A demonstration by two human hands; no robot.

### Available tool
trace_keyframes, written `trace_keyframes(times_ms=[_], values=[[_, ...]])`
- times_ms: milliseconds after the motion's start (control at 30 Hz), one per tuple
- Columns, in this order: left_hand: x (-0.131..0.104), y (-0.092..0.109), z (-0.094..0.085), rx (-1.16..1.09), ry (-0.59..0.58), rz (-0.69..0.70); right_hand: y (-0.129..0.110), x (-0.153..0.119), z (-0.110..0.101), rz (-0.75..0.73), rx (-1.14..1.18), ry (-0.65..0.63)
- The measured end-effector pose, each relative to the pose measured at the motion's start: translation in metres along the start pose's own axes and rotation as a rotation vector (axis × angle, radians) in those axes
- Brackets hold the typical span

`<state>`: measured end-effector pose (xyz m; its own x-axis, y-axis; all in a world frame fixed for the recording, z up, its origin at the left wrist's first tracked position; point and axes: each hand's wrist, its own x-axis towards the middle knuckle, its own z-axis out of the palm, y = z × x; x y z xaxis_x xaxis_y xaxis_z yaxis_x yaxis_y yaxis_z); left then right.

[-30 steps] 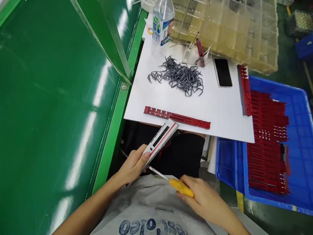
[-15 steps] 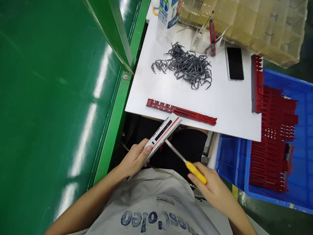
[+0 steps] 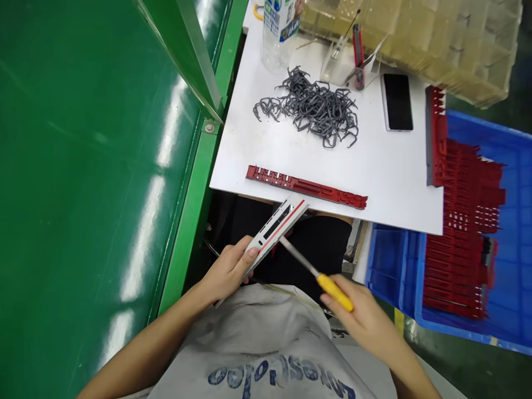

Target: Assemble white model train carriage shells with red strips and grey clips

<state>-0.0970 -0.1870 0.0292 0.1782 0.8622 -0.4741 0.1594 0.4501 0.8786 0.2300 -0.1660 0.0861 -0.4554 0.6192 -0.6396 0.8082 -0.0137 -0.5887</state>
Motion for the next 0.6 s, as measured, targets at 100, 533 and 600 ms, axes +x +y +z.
trace_keyframes(times_ms=[100,533,600], values=[[-0.0003,0.0006,0.0009,-0.01,0.0,0.006,0.0018,-0.0011,-0.0051,-0.011,0.015,-0.01],[-0.0018,0.0004,0.0011,-0.012,0.006,0.021,0.0066,-0.0038,-0.0042,-0.027,0.006,-0.012],[-0.0025,0.0013,0.0009,-0.021,0.016,0.017,0.0063,-0.0037,-0.0014,-0.004,0.006,0.016]])
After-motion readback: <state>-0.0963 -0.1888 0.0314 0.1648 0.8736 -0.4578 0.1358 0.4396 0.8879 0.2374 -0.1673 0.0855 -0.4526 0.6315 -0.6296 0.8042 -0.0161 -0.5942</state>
